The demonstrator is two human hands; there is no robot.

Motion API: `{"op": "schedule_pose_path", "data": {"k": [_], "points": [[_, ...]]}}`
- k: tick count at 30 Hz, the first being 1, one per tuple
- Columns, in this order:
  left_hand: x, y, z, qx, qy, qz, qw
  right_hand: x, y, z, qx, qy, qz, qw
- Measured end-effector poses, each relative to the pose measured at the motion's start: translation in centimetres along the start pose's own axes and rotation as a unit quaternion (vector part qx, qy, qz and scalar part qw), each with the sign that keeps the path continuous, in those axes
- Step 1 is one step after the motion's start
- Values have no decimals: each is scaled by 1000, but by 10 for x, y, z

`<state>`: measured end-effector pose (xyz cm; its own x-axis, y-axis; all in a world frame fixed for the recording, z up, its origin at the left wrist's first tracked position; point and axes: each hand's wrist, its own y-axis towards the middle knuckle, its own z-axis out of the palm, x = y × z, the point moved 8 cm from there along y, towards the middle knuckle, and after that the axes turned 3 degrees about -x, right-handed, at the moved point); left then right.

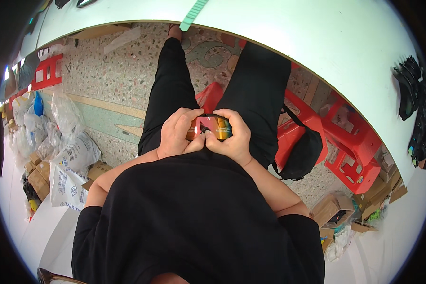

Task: Assembling components of protective goggles in a manufacturing setting.

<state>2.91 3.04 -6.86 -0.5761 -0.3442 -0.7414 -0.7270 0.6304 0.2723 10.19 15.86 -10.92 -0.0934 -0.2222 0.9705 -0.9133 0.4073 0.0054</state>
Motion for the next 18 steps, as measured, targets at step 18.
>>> {"op": "schedule_pose_path", "data": {"k": [18], "points": [[28,13,48,182,-341,-194,902,39,-12,-88,16,-306,-125,944]]}}
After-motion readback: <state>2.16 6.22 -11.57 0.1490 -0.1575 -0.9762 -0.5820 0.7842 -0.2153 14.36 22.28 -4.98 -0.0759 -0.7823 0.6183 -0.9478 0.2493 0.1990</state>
